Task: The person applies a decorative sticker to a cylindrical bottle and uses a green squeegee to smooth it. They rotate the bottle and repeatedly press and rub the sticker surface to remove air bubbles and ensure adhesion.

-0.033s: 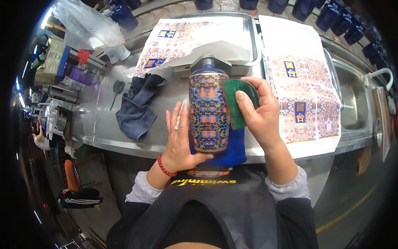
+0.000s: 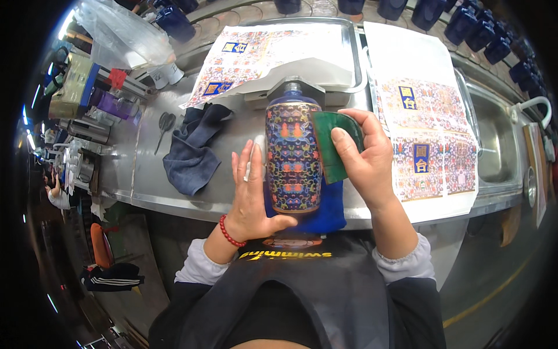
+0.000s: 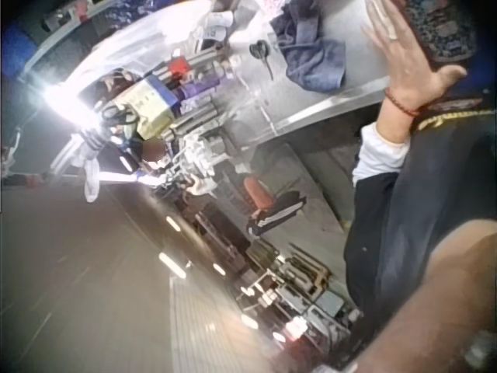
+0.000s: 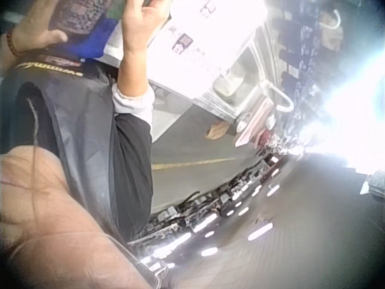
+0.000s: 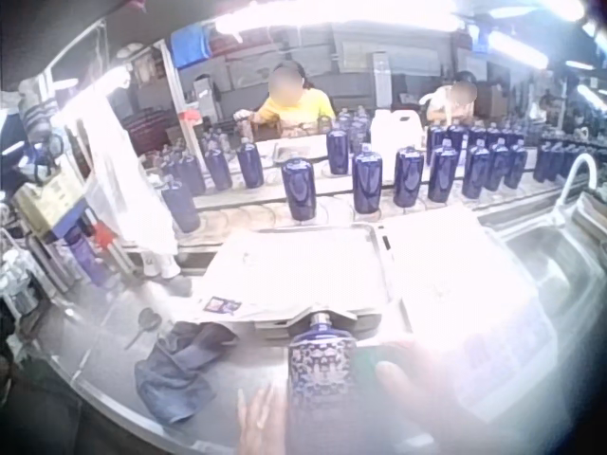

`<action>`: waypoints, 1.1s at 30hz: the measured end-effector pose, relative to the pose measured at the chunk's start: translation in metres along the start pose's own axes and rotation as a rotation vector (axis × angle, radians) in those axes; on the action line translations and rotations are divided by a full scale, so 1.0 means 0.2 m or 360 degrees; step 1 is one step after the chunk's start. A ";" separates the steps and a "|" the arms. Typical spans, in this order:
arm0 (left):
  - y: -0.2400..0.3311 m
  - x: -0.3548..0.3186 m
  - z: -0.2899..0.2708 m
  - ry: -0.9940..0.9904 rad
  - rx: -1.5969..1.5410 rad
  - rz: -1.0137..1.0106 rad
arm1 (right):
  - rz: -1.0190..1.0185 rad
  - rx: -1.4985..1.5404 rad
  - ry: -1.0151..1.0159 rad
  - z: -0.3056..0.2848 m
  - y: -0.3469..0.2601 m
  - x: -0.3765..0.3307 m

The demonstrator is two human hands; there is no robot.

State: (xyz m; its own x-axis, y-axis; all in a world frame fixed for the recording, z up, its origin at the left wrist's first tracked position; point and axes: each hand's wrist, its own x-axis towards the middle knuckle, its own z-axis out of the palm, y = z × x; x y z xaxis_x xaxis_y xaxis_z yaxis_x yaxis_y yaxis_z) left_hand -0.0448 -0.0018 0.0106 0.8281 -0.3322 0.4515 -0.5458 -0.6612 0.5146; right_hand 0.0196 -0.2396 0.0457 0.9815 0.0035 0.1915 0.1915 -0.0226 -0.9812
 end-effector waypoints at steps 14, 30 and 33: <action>0.00 0.31 -0.13 -0.0186 0.0292 0.0389 | 0.0089 0.0104 0.0049 0.03 0.07 -0.01; -0.06 0.25 -0.09 -0.0013 0.0206 0.0206 | -0.0944 -0.1206 -0.0362 0.06 -0.01 -0.04; -0.07 0.26 -0.09 -0.0009 0.0212 0.0221 | -0.0951 -0.1250 -0.0356 0.06 -0.01 -0.04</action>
State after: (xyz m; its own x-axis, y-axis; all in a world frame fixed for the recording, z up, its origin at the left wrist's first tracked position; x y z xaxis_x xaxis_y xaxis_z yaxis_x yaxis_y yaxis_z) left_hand 0.0026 0.0021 0.0398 0.7470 -0.4297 0.5073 -0.6334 -0.6920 0.3464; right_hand 0.0111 -0.2277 0.0466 0.7181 0.4152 0.5585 0.6760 -0.6070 -0.4179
